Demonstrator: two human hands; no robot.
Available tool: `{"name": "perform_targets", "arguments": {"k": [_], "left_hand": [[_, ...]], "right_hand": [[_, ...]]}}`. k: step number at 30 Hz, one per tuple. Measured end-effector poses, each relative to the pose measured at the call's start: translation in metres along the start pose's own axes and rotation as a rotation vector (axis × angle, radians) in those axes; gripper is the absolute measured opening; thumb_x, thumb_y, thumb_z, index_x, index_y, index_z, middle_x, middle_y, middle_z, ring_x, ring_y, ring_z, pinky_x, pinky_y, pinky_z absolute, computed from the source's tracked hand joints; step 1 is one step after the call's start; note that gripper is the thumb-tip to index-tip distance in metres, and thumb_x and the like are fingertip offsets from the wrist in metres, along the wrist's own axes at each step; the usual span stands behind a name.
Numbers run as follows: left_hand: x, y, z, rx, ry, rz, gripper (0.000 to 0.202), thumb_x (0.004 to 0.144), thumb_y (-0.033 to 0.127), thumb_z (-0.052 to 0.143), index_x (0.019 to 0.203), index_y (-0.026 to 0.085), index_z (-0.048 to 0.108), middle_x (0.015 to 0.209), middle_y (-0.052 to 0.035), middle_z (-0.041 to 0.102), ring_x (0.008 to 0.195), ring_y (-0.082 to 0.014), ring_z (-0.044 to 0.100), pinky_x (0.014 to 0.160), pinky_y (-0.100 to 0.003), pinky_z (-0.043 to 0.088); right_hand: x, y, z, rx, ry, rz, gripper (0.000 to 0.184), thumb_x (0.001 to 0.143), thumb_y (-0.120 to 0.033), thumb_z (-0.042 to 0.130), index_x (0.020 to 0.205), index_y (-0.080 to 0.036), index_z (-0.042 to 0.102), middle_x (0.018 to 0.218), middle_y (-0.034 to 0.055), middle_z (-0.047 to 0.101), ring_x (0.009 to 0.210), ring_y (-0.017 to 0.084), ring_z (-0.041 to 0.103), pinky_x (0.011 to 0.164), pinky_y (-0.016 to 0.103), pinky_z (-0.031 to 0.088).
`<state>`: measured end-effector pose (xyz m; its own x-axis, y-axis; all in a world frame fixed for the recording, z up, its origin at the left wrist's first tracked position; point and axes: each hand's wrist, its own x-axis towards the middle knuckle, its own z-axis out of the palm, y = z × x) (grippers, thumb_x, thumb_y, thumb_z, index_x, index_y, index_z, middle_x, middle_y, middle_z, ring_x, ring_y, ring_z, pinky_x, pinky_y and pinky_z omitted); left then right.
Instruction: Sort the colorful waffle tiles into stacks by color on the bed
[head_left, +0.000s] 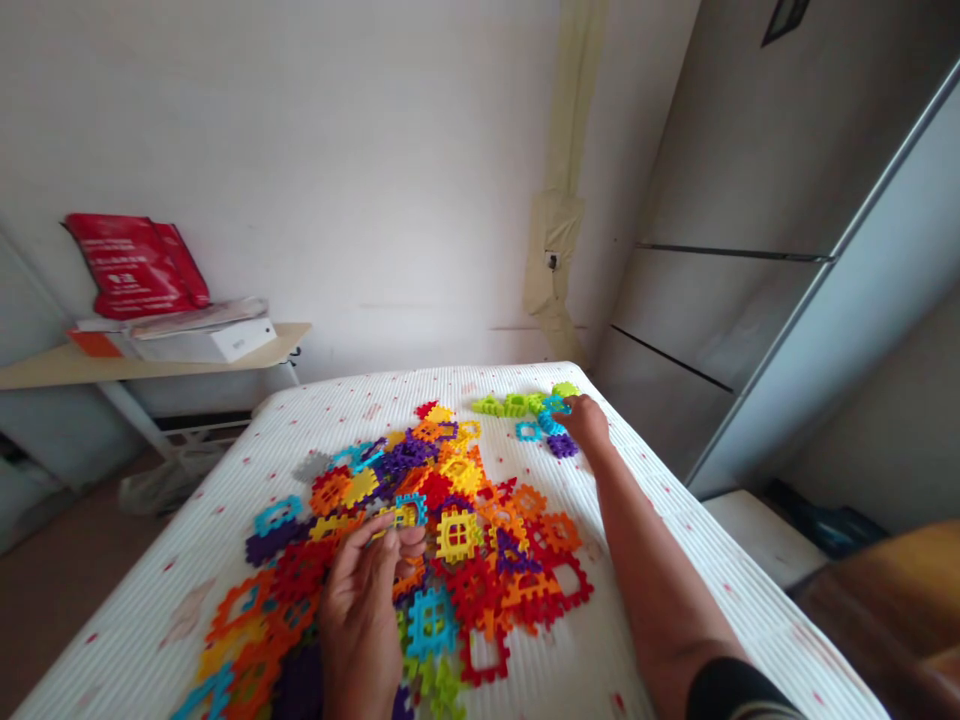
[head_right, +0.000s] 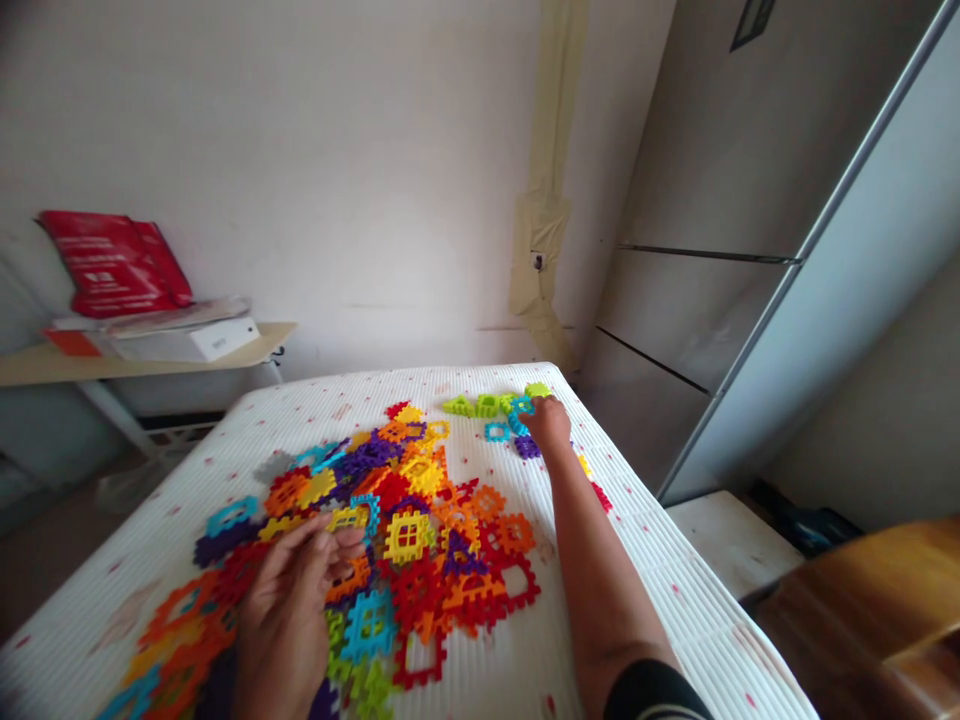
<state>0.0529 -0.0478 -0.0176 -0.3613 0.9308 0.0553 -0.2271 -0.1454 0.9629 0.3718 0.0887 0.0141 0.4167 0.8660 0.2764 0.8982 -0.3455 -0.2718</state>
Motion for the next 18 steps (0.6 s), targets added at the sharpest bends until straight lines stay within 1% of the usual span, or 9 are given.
{"name": "perform_targets", "arguments": {"k": [4, 9, 18], "left_hand": [[0.0, -0.001, 0.0, 0.011, -0.001, 0.016, 0.034, 0.073, 0.041, 0.065, 0.101, 0.022, 0.06, 0.082, -0.0028, 0.069, 0.071, -0.0173, 0.064, 0.061, -0.027, 0.05], [-0.001, -0.002, 0.0, 0.028, 0.028, 0.037, 0.032, 0.073, 0.04, 0.066, 0.1, 0.023, 0.061, 0.08, -0.0021, 0.07, 0.068, -0.0165, 0.064, 0.061, -0.027, 0.051], [-0.001, 0.0, -0.001, 0.031, 0.019, 0.022, 0.033, 0.072, 0.041, 0.066, 0.1, 0.023, 0.061, 0.081, -0.0027, 0.07, 0.07, -0.0167, 0.064, 0.062, -0.027, 0.051]], "right_hand": [[0.001, -0.003, 0.006, -0.064, -0.061, -0.004, 0.037, 0.078, -0.036, 0.057, 0.109, -0.018, 0.066, 0.109, 0.0115, 0.063, 0.097, 0.021, 0.059, 0.071, 0.025, 0.042], [0.003, -0.001, 0.01, -0.085, -0.119, 0.004, 0.037, 0.079, -0.036, 0.057, 0.109, -0.017, 0.065, 0.11, 0.012, 0.062, 0.097, 0.02, 0.058, 0.07, 0.024, 0.041], [0.0, 0.001, 0.015, -0.071, -0.103, -0.031, 0.037, 0.08, -0.034, 0.056, 0.111, -0.015, 0.064, 0.11, 0.0138, 0.062, 0.096, 0.021, 0.058, 0.072, 0.025, 0.04]]}}
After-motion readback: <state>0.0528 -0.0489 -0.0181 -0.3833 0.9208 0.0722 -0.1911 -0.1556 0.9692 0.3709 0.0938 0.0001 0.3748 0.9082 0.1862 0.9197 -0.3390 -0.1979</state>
